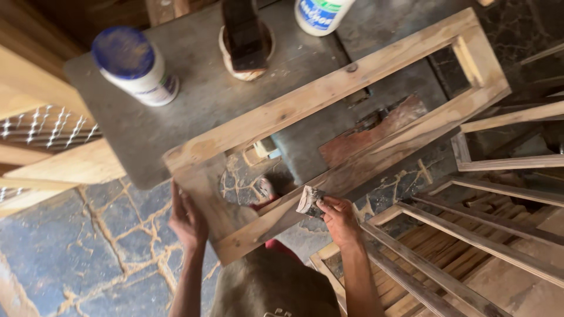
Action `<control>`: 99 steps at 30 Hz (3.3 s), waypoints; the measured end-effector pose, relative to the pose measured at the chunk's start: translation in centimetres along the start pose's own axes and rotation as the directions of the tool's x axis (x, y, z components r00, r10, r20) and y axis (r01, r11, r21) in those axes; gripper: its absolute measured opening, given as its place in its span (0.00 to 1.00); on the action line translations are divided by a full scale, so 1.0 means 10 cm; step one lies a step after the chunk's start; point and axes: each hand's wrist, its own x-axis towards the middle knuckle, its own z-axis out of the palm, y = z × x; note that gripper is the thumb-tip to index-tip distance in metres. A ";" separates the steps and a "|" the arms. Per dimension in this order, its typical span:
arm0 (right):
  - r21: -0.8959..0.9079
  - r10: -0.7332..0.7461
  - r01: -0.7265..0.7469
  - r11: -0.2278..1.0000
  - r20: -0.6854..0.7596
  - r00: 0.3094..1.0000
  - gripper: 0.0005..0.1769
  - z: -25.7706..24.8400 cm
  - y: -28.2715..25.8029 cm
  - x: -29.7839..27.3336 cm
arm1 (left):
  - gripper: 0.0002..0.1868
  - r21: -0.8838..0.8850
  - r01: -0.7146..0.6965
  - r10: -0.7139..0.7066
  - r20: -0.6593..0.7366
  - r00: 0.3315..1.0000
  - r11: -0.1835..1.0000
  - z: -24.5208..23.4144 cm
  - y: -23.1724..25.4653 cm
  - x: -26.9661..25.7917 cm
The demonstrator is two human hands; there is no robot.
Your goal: The person sands the surface and edges of a wooden door frame by hand using a small piece of sandpaper, moving along the interior and exterior contours of the frame.
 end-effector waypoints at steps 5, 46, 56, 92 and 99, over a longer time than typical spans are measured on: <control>0.011 -0.179 0.179 0.984 0.055 0.982 0.07 -0.16 -0.47 0.33 | 0.31 -0.014 0.069 -0.069 -0.007 0.998 0.998 0.05 -0.01 0.01; -0.927 -0.289 0.311 -0.209 0.362 0.886 0.04 -0.21 -2.04 2.52 | 0.37 -0.120 0.174 -0.181 -0.050 0.982 0.977 0.13 0.44 0.03; -0.747 -0.283 0.633 0.202 0.574 0.768 0.12 0.00 -2.33 2.39 | 0.39 -0.088 0.262 -0.268 -0.069 0.961 0.961 0.09 0.49 0.03; -0.948 -0.431 0.215 -0.234 0.299 0.851 0.06 -0.28 -2.40 2.83 | 0.43 -0.053 0.361 -0.365 -0.093 0.926 0.931 0.08 0.44 0.01; -0.898 -0.227 0.367 -0.244 0.421 0.878 0.13 0.04 -2.26 2.60 | 0.42 -0.121 0.262 -0.264 0.002 0.965 0.957 0.12 0.64 0.16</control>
